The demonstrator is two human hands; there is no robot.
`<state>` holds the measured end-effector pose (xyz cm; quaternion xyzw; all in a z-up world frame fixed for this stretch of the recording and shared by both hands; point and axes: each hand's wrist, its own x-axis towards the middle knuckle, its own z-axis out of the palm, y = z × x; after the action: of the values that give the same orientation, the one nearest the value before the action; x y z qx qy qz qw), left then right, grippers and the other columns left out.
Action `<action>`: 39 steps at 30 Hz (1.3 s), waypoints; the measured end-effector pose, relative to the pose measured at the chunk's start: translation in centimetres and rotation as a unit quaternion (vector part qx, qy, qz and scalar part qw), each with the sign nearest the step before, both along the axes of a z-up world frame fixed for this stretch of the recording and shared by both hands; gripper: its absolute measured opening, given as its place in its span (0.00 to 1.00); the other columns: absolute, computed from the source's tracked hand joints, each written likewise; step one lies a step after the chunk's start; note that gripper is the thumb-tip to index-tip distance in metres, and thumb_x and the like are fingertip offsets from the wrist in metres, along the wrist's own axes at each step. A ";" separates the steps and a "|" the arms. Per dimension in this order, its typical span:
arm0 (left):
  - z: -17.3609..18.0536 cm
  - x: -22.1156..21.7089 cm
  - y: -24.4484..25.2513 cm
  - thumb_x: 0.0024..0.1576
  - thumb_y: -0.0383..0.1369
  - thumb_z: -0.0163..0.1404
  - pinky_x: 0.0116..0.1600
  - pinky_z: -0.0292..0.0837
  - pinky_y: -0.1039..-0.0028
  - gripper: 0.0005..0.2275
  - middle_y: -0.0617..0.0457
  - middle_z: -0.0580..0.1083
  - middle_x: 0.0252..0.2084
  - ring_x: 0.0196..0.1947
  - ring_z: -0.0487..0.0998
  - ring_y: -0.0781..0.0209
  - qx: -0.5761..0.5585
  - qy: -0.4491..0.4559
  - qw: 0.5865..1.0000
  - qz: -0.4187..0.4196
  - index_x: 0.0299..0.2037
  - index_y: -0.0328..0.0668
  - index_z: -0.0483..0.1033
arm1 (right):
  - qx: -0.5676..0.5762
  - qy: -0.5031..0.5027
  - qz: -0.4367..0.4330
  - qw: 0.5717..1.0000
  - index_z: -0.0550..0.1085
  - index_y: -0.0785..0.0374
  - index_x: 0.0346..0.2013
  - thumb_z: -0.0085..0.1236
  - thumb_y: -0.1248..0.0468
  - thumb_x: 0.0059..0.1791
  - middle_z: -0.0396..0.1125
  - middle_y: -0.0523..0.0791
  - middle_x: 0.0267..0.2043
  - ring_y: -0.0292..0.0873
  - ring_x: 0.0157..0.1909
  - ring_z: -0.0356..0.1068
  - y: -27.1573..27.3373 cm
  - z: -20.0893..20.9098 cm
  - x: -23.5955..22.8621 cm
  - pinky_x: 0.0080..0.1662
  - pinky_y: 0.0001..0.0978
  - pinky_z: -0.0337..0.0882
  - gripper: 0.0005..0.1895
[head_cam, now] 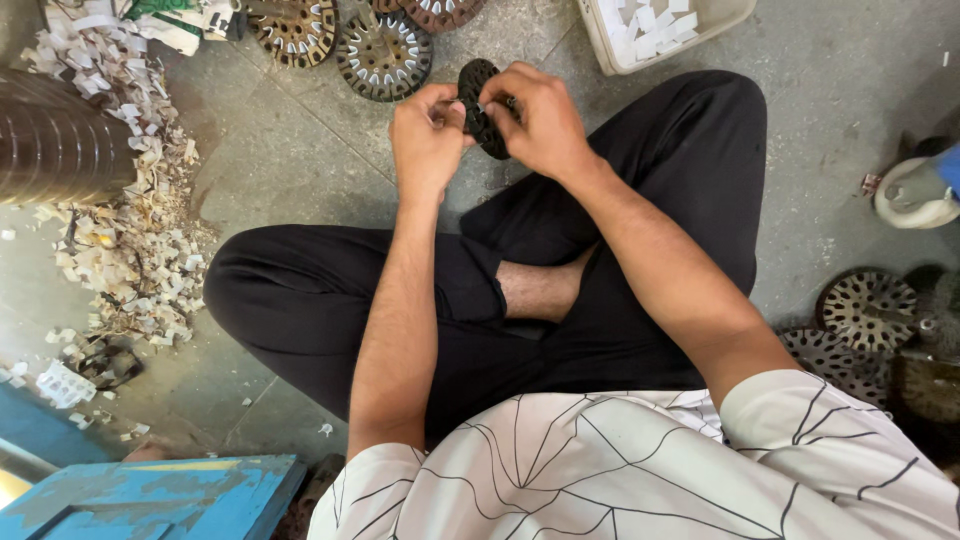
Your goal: The person sits on the floor and inserts small white rectangular pieces into the slots of circular metal motor stators. They handle the stators one at a time, picking up pieces from a nearby container and placing them into the slots by hand.
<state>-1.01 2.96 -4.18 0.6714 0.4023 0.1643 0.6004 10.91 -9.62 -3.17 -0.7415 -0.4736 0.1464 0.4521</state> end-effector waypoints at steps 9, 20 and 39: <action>-0.6 0.0 0.4 0.57 0.20 0.53 0.31 0.84 0.76 0.09 0.51 0.80 0.32 0.28 0.81 0.68 -0.049 -0.031 0.998 -0.003 0.47 0.29 0.80 | 0.052 0.020 -0.011 0.998 0.76 0.66 0.44 0.64 0.74 0.45 0.72 0.49 0.39 0.45 0.37 0.76 0.4 0.6 -0.5 0.40 0.35 0.74 0.13; -2.3 -0.1 1.0 0.50 0.12 0.49 0.36 0.82 0.74 0.16 0.43 0.82 0.39 0.34 0.83 0.61 -0.142 -0.088 0.986 -0.008 0.49 0.26 0.79 | 0.002 0.007 -0.011 1.000 0.82 0.65 0.37 0.69 0.71 0.45 0.76 0.49 0.35 0.46 0.35 0.75 0.0 -1.0 1.1 0.39 0.36 0.72 0.07; -2.9 0.5 1.0 0.48 0.10 0.51 0.30 0.80 0.75 0.14 0.43 0.80 0.35 0.28 0.81 0.62 -0.113 -0.086 0.990 -0.008 0.44 0.24 0.77 | 0.004 -0.029 0.029 0.999 0.81 0.64 0.34 0.66 0.70 0.43 0.75 0.49 0.35 0.51 0.36 0.76 0.2 -0.1 1.4 0.39 0.41 0.73 0.06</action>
<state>-0.51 3.96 -7.06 0.5859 0.3596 0.1701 0.7060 12.34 -9.39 -3.28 -0.7297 -0.5084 0.1363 0.4364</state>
